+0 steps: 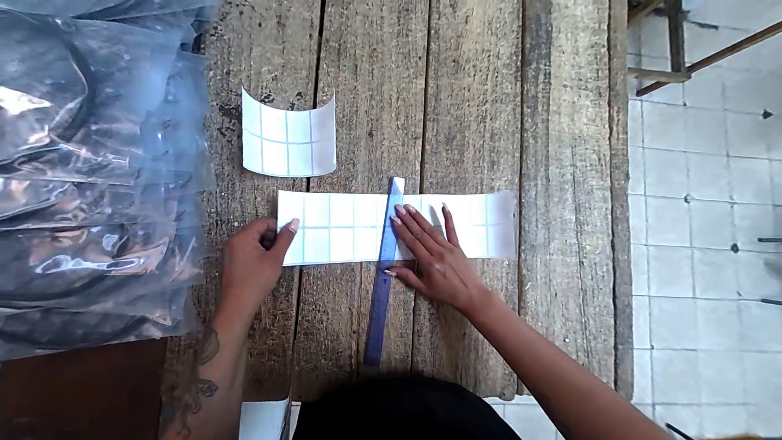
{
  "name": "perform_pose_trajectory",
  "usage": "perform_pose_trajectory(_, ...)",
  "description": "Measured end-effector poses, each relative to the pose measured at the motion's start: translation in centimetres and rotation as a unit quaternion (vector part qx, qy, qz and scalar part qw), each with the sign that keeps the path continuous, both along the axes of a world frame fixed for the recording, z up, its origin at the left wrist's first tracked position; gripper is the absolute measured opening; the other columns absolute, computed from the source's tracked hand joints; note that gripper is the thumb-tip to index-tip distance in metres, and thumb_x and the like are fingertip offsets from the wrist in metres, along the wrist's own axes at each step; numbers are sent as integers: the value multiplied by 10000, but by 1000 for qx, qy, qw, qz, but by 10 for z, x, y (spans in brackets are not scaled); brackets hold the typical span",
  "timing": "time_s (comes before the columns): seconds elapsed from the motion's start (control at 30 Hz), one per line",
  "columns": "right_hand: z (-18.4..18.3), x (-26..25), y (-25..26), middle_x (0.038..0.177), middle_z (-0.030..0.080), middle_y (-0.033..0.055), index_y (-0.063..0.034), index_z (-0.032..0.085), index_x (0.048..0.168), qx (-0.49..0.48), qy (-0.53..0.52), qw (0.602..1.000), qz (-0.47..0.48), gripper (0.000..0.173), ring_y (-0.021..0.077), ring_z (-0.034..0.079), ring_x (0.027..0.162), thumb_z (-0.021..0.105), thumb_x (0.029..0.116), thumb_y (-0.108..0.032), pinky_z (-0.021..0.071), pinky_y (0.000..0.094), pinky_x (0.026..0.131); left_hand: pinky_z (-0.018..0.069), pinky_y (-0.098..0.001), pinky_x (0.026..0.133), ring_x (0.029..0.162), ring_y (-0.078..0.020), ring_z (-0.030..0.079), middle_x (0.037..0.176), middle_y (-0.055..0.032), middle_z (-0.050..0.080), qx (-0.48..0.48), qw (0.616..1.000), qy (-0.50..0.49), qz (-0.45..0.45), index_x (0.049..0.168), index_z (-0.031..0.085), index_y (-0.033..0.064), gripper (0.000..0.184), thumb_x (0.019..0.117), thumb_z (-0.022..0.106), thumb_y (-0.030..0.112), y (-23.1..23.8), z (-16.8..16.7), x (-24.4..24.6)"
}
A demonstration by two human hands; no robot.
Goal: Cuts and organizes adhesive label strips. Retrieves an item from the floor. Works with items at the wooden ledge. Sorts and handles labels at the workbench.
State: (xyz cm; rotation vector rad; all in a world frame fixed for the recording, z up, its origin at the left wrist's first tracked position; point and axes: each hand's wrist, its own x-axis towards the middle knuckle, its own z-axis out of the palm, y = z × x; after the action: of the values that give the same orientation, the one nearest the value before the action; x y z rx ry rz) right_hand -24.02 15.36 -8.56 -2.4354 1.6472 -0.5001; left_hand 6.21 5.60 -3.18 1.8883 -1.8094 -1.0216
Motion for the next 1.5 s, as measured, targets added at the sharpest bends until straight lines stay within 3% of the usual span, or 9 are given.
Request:
perform_pose_trajectory(0.7, 1, -1, -11, 1622, 399, 136, -19, 458, 1526, 45, -66, 996, 39, 763, 273, 325, 1530, 524, 1005, -573, 202, 572, 1260, 504, -534, 757, 786, -308, 634, 893, -192, 664, -54, 996, -59, 36, 1053, 667, -27, 414, 1040, 596, 380, -21, -8, 8)
perform_pose_trajectory(0.93, 1, -1, -12, 1629, 388, 134, -22, 443, 1537, 41, -68, 996, 42, 768, 266, 317, 1535, 530, 1005, -569, 196, 559, 1266, 483, -294, 696, 729, -107, 574, 853, -92, 643, -136, 991, -7, 9, 1035, 675, -5, 388, 1025, 614, 378, -10, 3, 12)
perform_pose_trajectory(1.0, 1, -2, -12, 1626, 395, 130, -28, 444, 1538, 40, -65, 996, 42, 769, 267, 320, 1533, 526, 1005, -575, 199, 554, 1266, 512, -311, 766, 820, -140, 617, 922, -118, 666, -185, 982, -2, -31, 1044, 686, -16, 371, 1026, 611, 348, -3, 16, 5)
perform_pose_trajectory(1.13, 3, -2, -13, 1620, 405, 126, -22, 463, 1525, 45, -79, 995, 43, 729, 263, 324, 1532, 533, 1012, -536, 201, 546, 1267, 510, -536, 857, 923, -359, 658, 934, -184, 702, -279, 936, -41, -209, 975, 732, -10, 269, 1012, 584, 211, 45, 44, -37)
perform_pose_trajectory(1.2, 8, -2, -12, 1594, 433, 163, 29, 509, 1468, 62, -111, 990, 53, 581, 297, 332, 1525, 509, 1015, -335, 188, 564, 1261, 575, -448, 831, 876, -252, 706, 878, -74, 724, -300, 867, 62, -393, 916, 733, 98, 159, 986, 606, 162, 98, 51, -63)
perform_pose_trajectory(1.27, 3, -2, -15, 1604, 430, 136, -7, 491, 1502, 49, -112, 991, 52, 663, 275, 345, 1521, 517, 1034, -476, 208, 577, 1249, 491, -364, 954, 942, -194, 656, 895, -37, 689, -249, 798, 238, -494, 952, 713, 123, 175, 1040, 568, 167, 113, 66, -80)
perform_pose_trajectory(1.33, 2, 1, -12, 1604, 443, 75, -67, 499, 1514, 48, -111, 992, 20, 664, 220, 359, 1515, 534, 1019, -507, 233, 562, 1251, 518, -254, 936, 951, -101, 663, 910, -30, 698, -214, 853, 310, -361, 932, 693, 88, 194, 1026, 617, 241, 73, 90, -80)
perform_pose_trajectory(1.4, 7, 3, -6, 1414, 632, 70, -87, 688, 1296, 0, -116, 990, -76, 480, 229, 556, 1354, 625, 977, -440, 397, 564, 1140, 575, -233, 813, 898, -50, 675, 968, -30, 710, -243, 934, 200, -167, 978, 707, 50, 182, 970, 684, 230, -2, 107, -68)
perform_pose_trajectory(1.5, 39, -26, -6, 1422, 605, 169, -50, 651, 1347, -58, -101, 958, -262, 526, 369, 575, 1306, 663, 963, -409, 417, 644, 1081, 463, -565, 1015, 1196, -398, 561, 1302, -257, 574, -209, 977, 12, -38, 1076, 703, -44, 297, 990, 671, 239, -105, 71, -37)
